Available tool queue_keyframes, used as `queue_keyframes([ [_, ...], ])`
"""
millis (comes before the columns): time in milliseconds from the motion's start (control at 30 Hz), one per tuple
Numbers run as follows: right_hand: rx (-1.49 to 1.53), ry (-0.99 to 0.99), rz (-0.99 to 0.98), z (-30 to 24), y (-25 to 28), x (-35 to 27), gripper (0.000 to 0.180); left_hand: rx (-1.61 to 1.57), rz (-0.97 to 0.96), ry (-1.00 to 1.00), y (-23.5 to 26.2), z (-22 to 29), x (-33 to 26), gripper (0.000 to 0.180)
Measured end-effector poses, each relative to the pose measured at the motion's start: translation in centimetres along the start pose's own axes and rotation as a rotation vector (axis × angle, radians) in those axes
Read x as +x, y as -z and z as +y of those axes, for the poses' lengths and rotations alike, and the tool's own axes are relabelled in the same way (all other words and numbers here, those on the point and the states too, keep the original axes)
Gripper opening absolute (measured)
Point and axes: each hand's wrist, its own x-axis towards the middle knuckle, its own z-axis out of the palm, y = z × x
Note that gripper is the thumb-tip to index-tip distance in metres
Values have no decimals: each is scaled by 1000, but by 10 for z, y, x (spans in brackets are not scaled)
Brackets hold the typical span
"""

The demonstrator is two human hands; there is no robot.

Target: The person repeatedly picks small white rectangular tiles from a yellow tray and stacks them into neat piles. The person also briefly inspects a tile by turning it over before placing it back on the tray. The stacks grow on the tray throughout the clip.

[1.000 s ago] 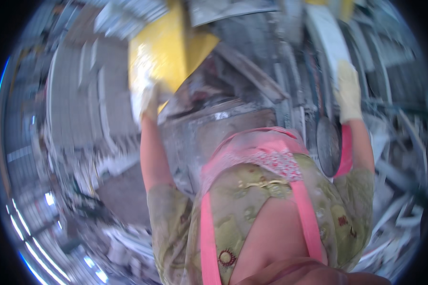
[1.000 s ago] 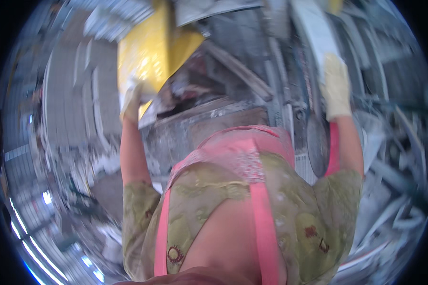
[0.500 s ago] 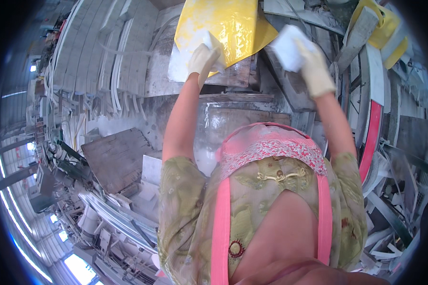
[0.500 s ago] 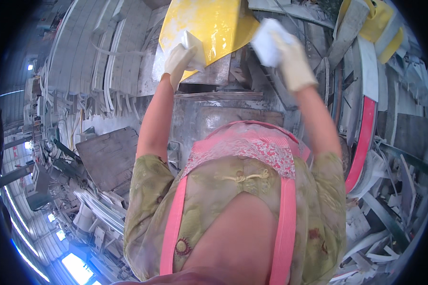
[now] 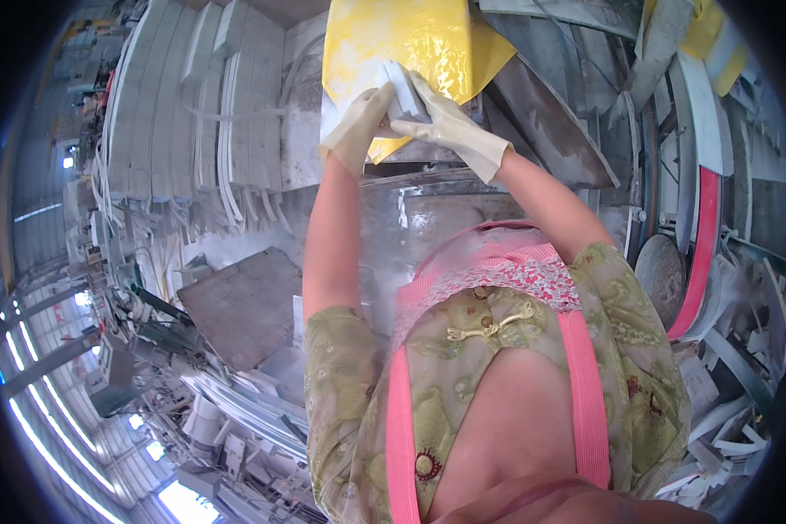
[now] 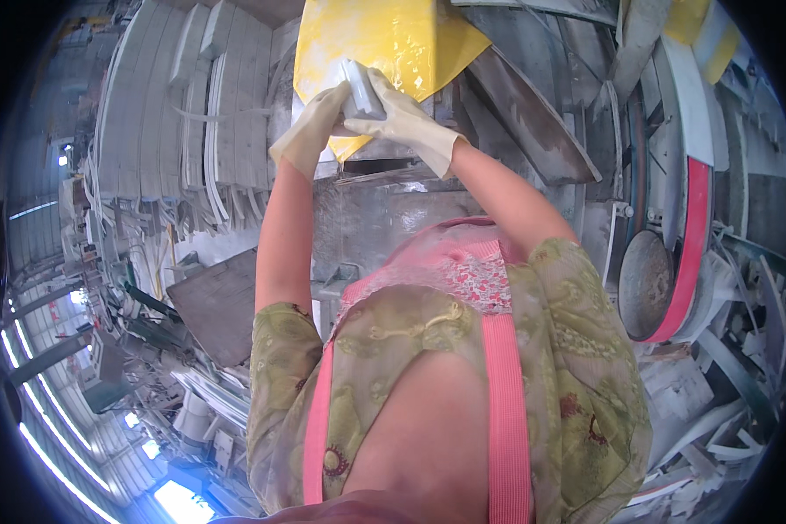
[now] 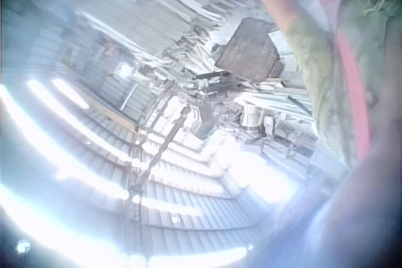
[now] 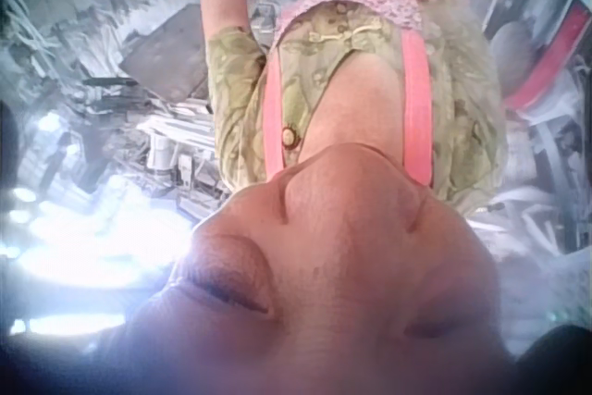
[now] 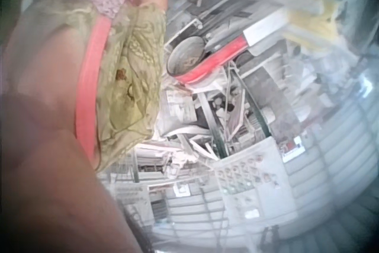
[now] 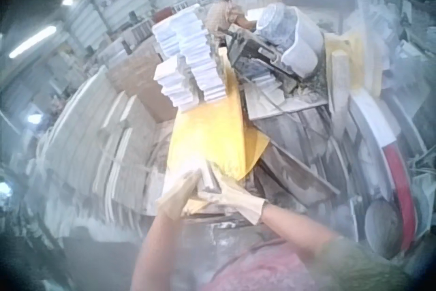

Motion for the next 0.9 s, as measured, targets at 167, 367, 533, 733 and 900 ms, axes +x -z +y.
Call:
queue_keyframes([
  [167,-224,-4,-49,-8,6,-25,101,-38,137,68,-5,21,-3,90],
  [367,-23,125,87,16,89,-86,63,385,404,72,-26,26,18,79],
  [533,-268,-49,519,38,237,-187,49,313,372,25,-19,17,21,71],
  [733,-399,-274,946,49,358,-328,44,10,169,0,-4,7,14,73],
  [900,-562,-314,959,62,392,-365,44,153,457,-58,-21,6,19,61],
])
